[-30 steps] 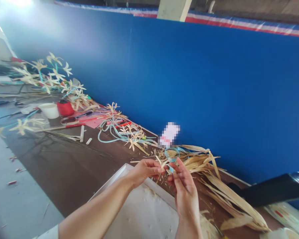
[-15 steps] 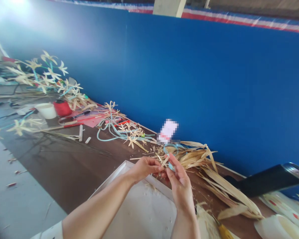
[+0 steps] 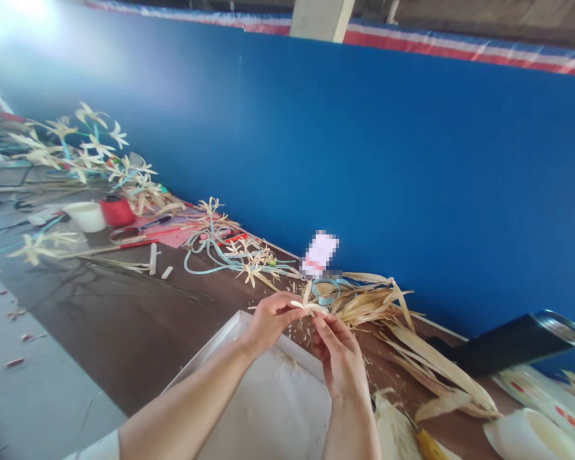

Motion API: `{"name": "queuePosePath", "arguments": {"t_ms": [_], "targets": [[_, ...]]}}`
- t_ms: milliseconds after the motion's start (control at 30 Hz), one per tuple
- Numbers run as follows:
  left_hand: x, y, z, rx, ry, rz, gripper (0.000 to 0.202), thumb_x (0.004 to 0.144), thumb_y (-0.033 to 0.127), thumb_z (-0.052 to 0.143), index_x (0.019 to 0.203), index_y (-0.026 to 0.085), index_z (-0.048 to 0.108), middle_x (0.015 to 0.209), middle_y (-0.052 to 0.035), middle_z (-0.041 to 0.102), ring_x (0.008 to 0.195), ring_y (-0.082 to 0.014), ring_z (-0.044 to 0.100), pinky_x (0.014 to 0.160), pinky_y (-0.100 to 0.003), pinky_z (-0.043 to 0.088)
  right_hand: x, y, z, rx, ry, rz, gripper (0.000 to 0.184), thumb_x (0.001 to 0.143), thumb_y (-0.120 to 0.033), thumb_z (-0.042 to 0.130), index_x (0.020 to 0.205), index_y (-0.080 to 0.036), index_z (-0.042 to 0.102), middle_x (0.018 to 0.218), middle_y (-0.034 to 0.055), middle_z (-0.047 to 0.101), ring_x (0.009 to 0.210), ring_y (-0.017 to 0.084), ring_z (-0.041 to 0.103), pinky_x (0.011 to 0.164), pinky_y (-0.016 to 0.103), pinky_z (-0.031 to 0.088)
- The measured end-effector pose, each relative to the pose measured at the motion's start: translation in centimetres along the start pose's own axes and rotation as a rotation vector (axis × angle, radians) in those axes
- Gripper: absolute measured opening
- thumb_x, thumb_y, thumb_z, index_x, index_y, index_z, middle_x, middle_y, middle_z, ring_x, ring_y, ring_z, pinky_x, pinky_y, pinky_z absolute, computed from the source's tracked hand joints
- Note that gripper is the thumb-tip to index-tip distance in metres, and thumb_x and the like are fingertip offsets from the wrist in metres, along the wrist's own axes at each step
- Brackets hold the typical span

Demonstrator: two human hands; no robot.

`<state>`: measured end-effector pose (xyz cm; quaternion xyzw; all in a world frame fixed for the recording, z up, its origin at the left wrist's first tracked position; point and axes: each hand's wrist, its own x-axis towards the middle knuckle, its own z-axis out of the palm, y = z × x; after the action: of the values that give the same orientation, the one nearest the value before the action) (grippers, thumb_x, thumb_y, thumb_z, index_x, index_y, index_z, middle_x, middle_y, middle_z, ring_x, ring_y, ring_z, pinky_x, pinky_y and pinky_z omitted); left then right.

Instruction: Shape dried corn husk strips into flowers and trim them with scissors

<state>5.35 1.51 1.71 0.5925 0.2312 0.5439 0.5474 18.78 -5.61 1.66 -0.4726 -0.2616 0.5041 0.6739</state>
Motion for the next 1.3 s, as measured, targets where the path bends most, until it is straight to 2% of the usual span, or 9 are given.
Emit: {"name": "queuePosePath", "arguments": {"t_ms": [233, 400, 533, 700, 833, 1033, 1300], "targets": [[-0.26, 0.11, 0.20, 0.075, -0.057, 0.058, 0.021, 0.073, 0.032, 0.066, 0.076, 0.012, 0.069, 0.083, -0.0082, 0.065, 0.079, -0.0148, 0.060, 0.073, -0.024, 0.046, 0.25, -0.04, 0.07, 0.108, 0.048, -0.056, 0.020, 0.060, -0.023, 0.079, 0.074, -0.020, 0.064, 0.068, -0.0043, 0.056, 0.051, 0.004, 0.042, 0.040, 0.013, 0.034], [-0.29, -0.11, 0.28, 0.077, -0.064, 0.084, 0.022, 0.073, 0.034, 0.065, 0.077, 0.013, 0.070, 0.084, -0.0077, 0.065, 0.079, -0.0147, 0.060, 0.072, -0.024, 0.046, 0.21, -0.02, 0.49, 0.089, 0.005, -0.050, 0.021, 0.062, -0.022, 0.077, 0.080, -0.019, 0.066, 0.073, -0.0026, 0.058, 0.052, 0.003, 0.042, 0.039, 0.012, 0.033], [-0.38, 0.04, 0.33, 0.069, -0.055, 0.096, 0.022, 0.074, 0.034, 0.065, 0.078, 0.013, 0.069, 0.084, -0.0081, 0.066, 0.080, -0.0152, 0.060, 0.075, -0.025, 0.046, 0.24, 0.20, 0.83, 0.118, -0.010, -0.048, 0.017, 0.064, -0.021, 0.076, 0.075, -0.019, 0.064, 0.074, -0.0027, 0.060, 0.052, 0.003, 0.044, 0.041, 0.012, 0.036], [-0.44, 0.28, 0.37, 0.068, -0.086, 0.050, 0.022, 0.074, 0.034, 0.065, 0.077, 0.012, 0.069, 0.082, -0.0082, 0.066, 0.079, -0.0154, 0.060, 0.073, -0.025, 0.045, 0.25, 0.09, 0.63, 0.114, 0.031, -0.056, 0.020, 0.062, -0.021, 0.077, 0.076, -0.018, 0.063, 0.074, -0.0022, 0.061, 0.051, 0.004, 0.045, 0.040, 0.013, 0.036], [-0.44, -0.21, 0.29, 0.064, -0.105, 0.012, 0.022, 0.073, 0.033, 0.065, 0.075, 0.011, 0.069, 0.075, -0.0061, 0.064, 0.071, -0.0131, 0.057, 0.066, -0.022, 0.043, 0.15, -0.16, 0.34, 0.101, 0.092, -0.071, 0.024, 0.060, -0.021, 0.078, 0.077, -0.020, 0.061, 0.076, -0.0018, 0.062, 0.051, 0.005, 0.047, 0.039, 0.013, 0.036], [-0.31, -0.38, -0.03, 0.141, -0.153, 0.075, 0.022, 0.073, 0.034, 0.066, 0.073, 0.012, 0.071, 0.070, -0.0052, 0.063, 0.066, -0.0120, 0.055, 0.062, -0.021, 0.041, -0.04, -0.36, 0.22, 0.083, 0.096, -0.085, 0.027, 0.055, -0.022, 0.080, 0.073, -0.020, 0.062, 0.069, -0.0050, 0.059, 0.049, 0.005, 0.046, 0.039, 0.014, 0.035], [-0.30, 0.08, -0.26, 0.230, -0.234, 0.167, 0.025, 0.077, 0.036, 0.060, 0.080, 0.014, 0.072, 0.074, -0.0074, 0.065, 0.068, -0.0134, 0.058, 0.063, -0.022, 0.044, 0.03, -0.29, -0.10, -0.004, 0.042, -0.088, 0.019, 0.062, -0.029, 0.077, 0.073, -0.018, 0.066, 0.063, -0.0047, 0.054, 0.048, 0.005, 0.040, 0.040, 0.016, 0.032]]}}
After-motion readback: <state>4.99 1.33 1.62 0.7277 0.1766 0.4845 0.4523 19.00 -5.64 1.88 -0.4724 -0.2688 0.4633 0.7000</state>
